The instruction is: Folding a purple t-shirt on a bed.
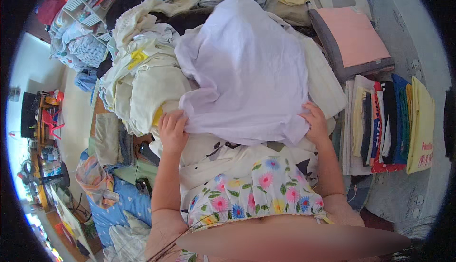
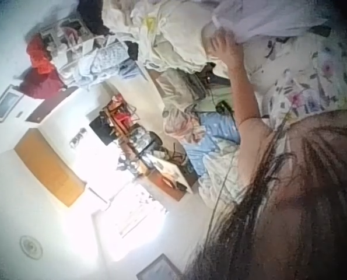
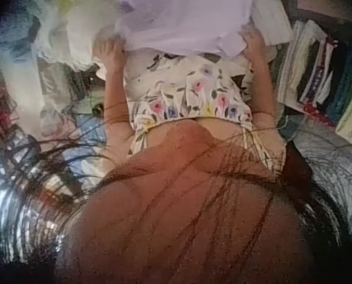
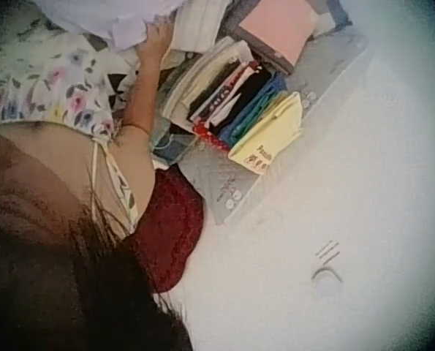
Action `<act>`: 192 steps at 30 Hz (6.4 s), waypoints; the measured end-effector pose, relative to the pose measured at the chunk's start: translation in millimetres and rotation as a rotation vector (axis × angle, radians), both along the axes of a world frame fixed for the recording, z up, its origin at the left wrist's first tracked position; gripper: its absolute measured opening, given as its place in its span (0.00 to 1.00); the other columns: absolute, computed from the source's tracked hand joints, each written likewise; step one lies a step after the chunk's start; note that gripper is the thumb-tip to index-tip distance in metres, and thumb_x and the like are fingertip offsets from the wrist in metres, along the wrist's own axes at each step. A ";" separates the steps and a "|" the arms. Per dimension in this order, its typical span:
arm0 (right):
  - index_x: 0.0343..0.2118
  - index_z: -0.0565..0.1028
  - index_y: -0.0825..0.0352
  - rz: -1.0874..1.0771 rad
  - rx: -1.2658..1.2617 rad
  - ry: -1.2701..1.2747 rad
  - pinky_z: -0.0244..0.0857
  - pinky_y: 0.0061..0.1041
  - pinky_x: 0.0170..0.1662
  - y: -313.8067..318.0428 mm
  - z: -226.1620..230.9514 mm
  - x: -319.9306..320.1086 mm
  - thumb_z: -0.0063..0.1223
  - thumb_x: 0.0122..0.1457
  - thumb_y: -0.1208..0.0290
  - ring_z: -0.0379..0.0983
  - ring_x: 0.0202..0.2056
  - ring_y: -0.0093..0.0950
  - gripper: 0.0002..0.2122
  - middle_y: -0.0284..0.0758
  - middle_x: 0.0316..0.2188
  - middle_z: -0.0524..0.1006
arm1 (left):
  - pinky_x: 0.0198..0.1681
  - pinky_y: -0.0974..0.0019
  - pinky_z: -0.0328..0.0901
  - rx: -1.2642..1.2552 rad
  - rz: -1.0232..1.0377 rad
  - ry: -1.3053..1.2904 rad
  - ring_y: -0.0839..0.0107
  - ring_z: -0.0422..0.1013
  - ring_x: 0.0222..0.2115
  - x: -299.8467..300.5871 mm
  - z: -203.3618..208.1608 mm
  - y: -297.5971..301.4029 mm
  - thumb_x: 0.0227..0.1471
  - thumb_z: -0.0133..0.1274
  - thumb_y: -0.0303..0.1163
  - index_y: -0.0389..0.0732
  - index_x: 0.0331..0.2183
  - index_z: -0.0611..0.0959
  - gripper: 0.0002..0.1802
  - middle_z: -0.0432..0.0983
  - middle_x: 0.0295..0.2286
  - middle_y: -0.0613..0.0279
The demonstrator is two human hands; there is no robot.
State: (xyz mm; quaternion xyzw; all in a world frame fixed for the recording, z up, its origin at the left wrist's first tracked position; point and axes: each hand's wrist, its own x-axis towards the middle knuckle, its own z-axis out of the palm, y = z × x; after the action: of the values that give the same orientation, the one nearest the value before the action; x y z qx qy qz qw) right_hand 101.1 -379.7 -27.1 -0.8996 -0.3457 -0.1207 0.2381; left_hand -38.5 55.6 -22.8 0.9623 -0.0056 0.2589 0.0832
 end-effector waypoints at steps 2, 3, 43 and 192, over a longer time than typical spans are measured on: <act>0.34 0.76 0.66 0.014 -0.001 0.067 0.59 0.36 0.52 -5.8 2.1 -1.8 0.54 0.43 0.70 0.65 0.50 0.39 0.13 0.39 0.42 0.72 | 0.45 0.54 0.64 -0.046 -0.105 -0.146 0.61 0.71 0.36 -11.1 5.8 -2.9 0.23 0.56 0.23 0.44 0.27 0.77 0.17 0.74 0.33 0.64; 0.34 0.76 0.66 0.018 0.031 0.114 0.59 0.36 0.52 -9.2 6.2 -2.7 0.53 0.43 0.70 0.65 0.50 0.39 0.13 0.39 0.42 0.72 | 0.45 0.54 0.64 -0.047 -0.107 -0.145 0.61 0.71 0.36 -18.1 7.8 -2.6 0.23 0.56 0.23 0.44 0.27 0.77 0.17 0.74 0.33 0.64; 0.43 0.67 0.73 -0.703 1.410 0.515 0.64 0.31 0.47 -64.3 36.0 -40.9 0.40 0.54 0.72 0.71 0.42 0.34 0.15 0.41 0.40 0.72 | 0.37 0.72 0.67 -1.900 0.130 0.565 0.76 0.71 0.30 -106.8 52.5 0.7 0.42 0.50 0.22 0.38 0.33 0.74 0.11 0.74 0.29 0.65; 0.53 0.64 0.67 0.740 -0.076 0.587 0.38 0.42 0.62 163.4 -48.6 -68.0 0.42 0.57 0.51 0.49 0.61 0.37 0.26 0.44 0.57 0.59 | 0.47 0.63 0.64 -0.931 0.147 1.029 0.62 0.68 0.44 150.2 7.5 60.6 0.44 0.56 0.47 0.33 0.44 0.74 0.31 0.69 0.43 0.51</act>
State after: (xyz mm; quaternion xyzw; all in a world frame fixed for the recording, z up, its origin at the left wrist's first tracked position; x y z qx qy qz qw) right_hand 33.1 -216.3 -75.7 -0.7202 -0.5653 0.2441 0.3197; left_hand 111.6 116.2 -15.4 0.8247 0.2113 -0.2495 0.4615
